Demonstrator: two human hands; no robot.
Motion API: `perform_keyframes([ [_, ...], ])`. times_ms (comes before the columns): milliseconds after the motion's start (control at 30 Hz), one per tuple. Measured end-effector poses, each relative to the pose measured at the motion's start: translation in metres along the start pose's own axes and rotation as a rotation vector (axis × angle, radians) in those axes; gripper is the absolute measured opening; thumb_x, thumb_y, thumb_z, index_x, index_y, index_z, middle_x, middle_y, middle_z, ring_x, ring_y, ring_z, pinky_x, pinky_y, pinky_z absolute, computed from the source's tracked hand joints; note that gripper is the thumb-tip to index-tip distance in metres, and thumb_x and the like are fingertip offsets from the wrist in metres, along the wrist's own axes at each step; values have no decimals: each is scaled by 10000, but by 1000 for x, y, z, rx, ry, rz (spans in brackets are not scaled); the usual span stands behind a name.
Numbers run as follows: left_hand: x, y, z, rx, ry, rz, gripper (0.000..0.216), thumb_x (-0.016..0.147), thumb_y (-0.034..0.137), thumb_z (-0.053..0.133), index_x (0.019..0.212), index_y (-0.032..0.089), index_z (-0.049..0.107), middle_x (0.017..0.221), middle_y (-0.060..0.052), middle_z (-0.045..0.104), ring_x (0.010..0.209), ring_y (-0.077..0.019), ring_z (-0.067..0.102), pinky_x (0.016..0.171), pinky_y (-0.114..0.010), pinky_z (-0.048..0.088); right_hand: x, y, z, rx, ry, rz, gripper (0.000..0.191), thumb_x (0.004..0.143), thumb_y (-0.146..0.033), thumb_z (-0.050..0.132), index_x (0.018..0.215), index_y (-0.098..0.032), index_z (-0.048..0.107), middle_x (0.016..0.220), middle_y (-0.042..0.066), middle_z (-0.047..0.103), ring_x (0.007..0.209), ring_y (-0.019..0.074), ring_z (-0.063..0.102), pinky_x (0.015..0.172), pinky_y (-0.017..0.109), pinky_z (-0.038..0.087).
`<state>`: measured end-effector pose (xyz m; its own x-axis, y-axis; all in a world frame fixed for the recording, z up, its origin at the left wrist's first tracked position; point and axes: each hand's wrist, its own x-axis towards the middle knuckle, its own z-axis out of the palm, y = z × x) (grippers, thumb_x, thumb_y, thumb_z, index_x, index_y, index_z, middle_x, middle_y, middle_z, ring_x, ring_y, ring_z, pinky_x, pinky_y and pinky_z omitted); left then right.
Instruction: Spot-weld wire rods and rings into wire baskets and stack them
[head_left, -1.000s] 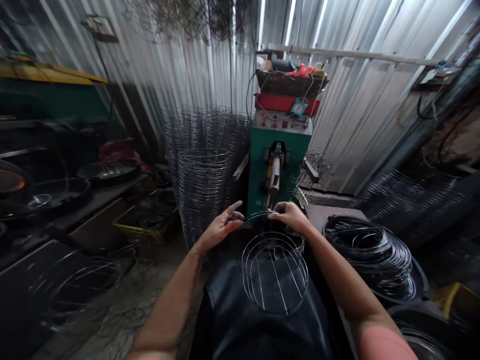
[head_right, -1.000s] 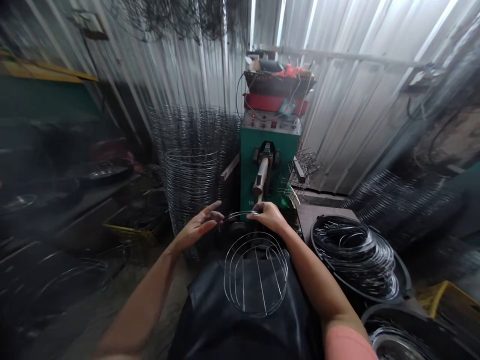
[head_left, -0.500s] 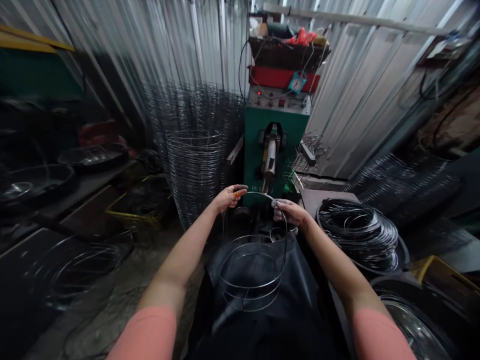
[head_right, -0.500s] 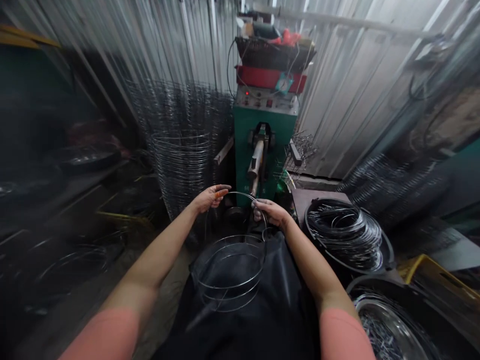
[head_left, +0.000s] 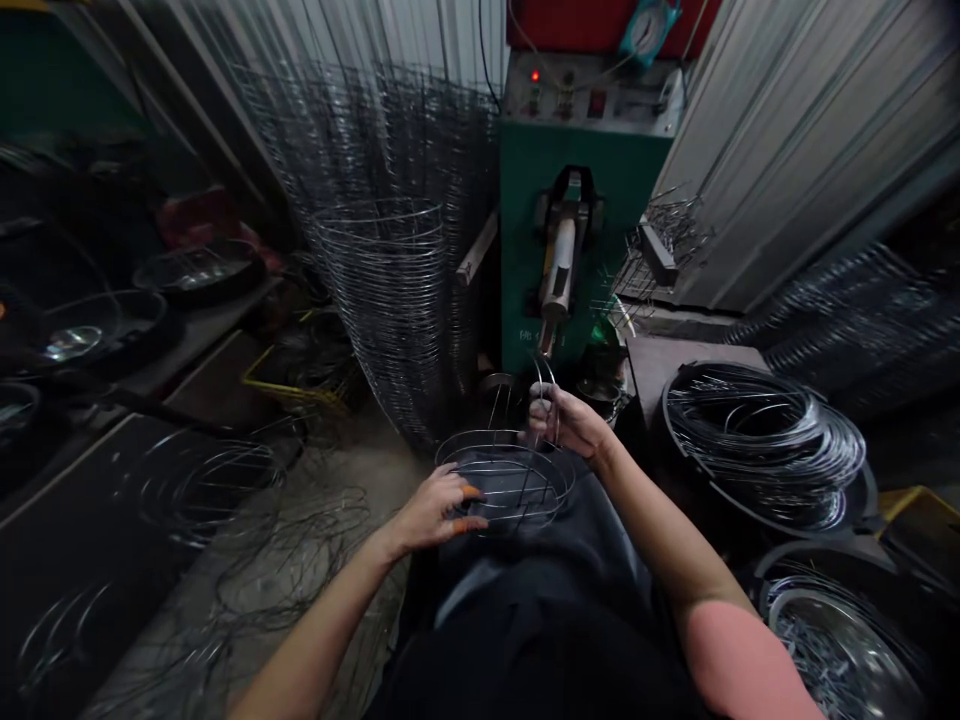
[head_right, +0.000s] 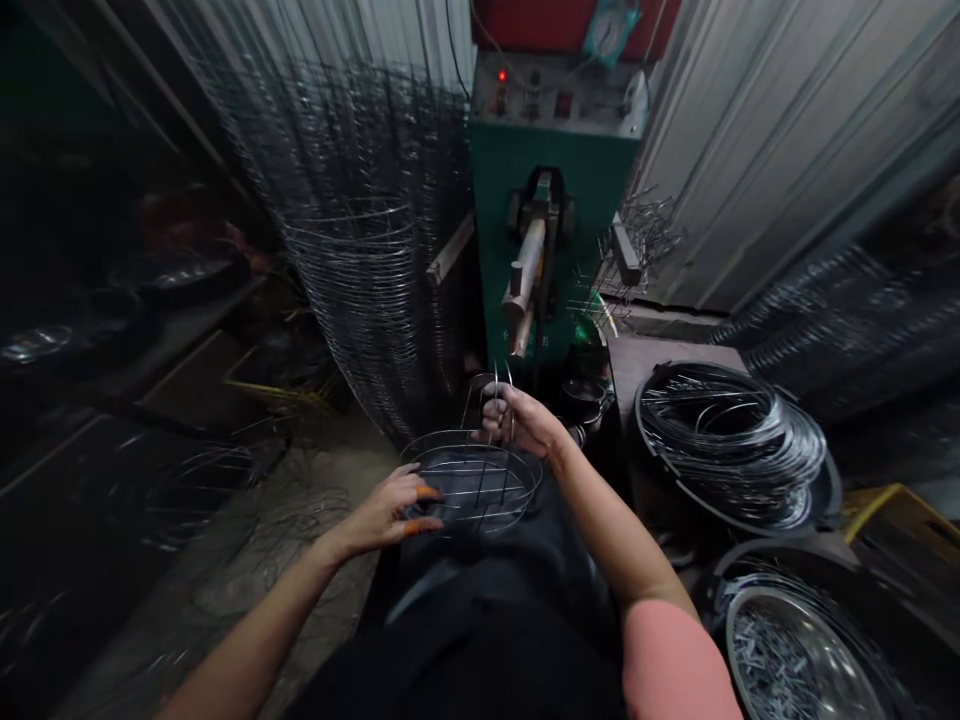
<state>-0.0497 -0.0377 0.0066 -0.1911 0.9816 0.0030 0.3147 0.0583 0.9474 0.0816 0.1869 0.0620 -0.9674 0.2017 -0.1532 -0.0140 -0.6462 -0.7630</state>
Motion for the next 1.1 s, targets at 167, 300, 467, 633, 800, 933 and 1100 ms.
perform_keyframes([
  [167,-4,-21,5,-2,1,36,143,610,329,731,744,285,710,662,-44,655,687,-207,566,838,-356,358,-14,23,-5,-112,-181,26,658,610,-647,641,1085,-233,452,622,-60,464,513,101,436,552,321,456],
  [300,-2,-28,6,-11,-68,-22,82,645,320,709,720,286,711,652,-42,649,682,-196,542,836,-336,322,-20,30,-8,-138,-154,-34,655,650,-642,610,1127,-226,442,546,-94,370,415,48,254,400,182,292],
  [467,1,-34,11,-139,-28,-103,105,580,312,757,668,289,704,637,-31,639,668,-196,504,847,-333,312,-22,28,-5,-166,-83,-31,653,653,-632,613,1134,-224,442,504,-119,296,382,30,177,368,155,209],
  [633,-7,-27,19,62,2,62,59,660,313,695,714,289,698,602,-20,615,623,-181,528,784,-333,361,-18,23,19,-269,221,-120,545,715,-496,623,1137,-227,408,539,-102,424,390,62,395,399,198,378],
  [800,7,9,-8,279,243,250,496,616,309,739,1098,305,626,1083,-84,609,1018,-263,527,923,-378,344,-18,14,48,-474,404,-248,411,755,-419,594,1103,-245,462,463,-124,347,300,38,286,304,158,257],
  [933,51,46,-55,292,585,332,670,608,330,746,1236,261,522,1320,-78,449,1256,-288,329,1037,-388,239,-30,0,56,-596,322,-296,361,720,-396,640,1023,-210,576,455,-93,353,340,37,298,307,163,205],
  [1100,108,86,-77,160,371,422,505,764,344,596,1249,227,516,1086,-57,615,1027,-217,538,945,-346,369,-46,-39,40,-537,351,-400,397,721,-460,623,1014,-196,575,413,-111,309,300,32,213,274,165,159],
])
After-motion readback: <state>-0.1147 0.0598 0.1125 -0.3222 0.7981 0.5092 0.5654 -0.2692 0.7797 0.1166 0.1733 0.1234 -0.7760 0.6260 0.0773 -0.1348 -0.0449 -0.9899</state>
